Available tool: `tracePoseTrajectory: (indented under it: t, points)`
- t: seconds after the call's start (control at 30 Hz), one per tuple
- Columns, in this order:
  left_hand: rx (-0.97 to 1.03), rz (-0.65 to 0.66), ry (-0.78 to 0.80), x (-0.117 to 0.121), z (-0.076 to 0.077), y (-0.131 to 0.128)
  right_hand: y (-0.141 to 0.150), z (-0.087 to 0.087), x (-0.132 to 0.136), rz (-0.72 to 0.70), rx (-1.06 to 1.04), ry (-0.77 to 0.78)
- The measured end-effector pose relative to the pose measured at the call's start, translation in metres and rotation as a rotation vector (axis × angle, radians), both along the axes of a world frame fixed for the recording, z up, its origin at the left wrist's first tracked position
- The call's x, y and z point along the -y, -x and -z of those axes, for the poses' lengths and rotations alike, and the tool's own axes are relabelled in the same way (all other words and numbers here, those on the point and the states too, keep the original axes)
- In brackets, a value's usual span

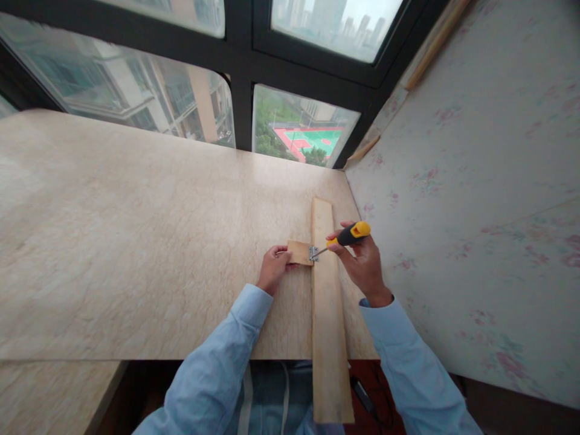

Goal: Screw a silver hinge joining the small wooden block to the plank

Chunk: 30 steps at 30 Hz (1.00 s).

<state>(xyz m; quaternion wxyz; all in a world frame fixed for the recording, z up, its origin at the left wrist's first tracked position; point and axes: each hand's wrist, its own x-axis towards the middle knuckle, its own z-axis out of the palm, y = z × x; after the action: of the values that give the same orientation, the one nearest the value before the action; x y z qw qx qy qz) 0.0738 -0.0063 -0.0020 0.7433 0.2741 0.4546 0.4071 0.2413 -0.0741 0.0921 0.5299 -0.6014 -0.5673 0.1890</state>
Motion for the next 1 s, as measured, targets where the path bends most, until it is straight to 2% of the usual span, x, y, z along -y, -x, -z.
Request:
tracePoseTrajectory:
  t: [0.2, 0.33, 0.43, 0.6, 0.67, 0.73, 1.0]
  points:
    - [0.006, 0.002, 0.002, 0.0, 0.0, 0.0, 0.002, -0.01, -0.001, -0.13, -0.054, 0.002]
    - [0.012, 0.009, 0.008, 0.0, -0.002, 0.001, 0.002, -0.011, 0.001, -0.132, -0.121, -0.01]
    - [0.013, 0.016, 0.009, 0.0, -0.002, 0.001, -0.001, -0.009, 0.002, -0.037, -0.092, -0.031]
    - [0.012, 0.011, 0.007, 0.0, -0.003, 0.002, -0.008, -0.007, -0.002, 0.236, 0.095, -0.112]
    - [0.011, 0.007, 0.009, 0.0, -0.003, 0.002, -0.007, -0.005, -0.006, 0.271, 0.13, -0.116]
    - [0.011, 0.007, 0.008, 0.0, -0.003, 0.001, -0.005, -0.003, -0.011, 0.232, 0.088, -0.098]
    - [0.01, 0.01, 0.01, -0.001, -0.001, 0.0, 0.004, 0.0, -0.016, -0.087, -0.332, 0.008]
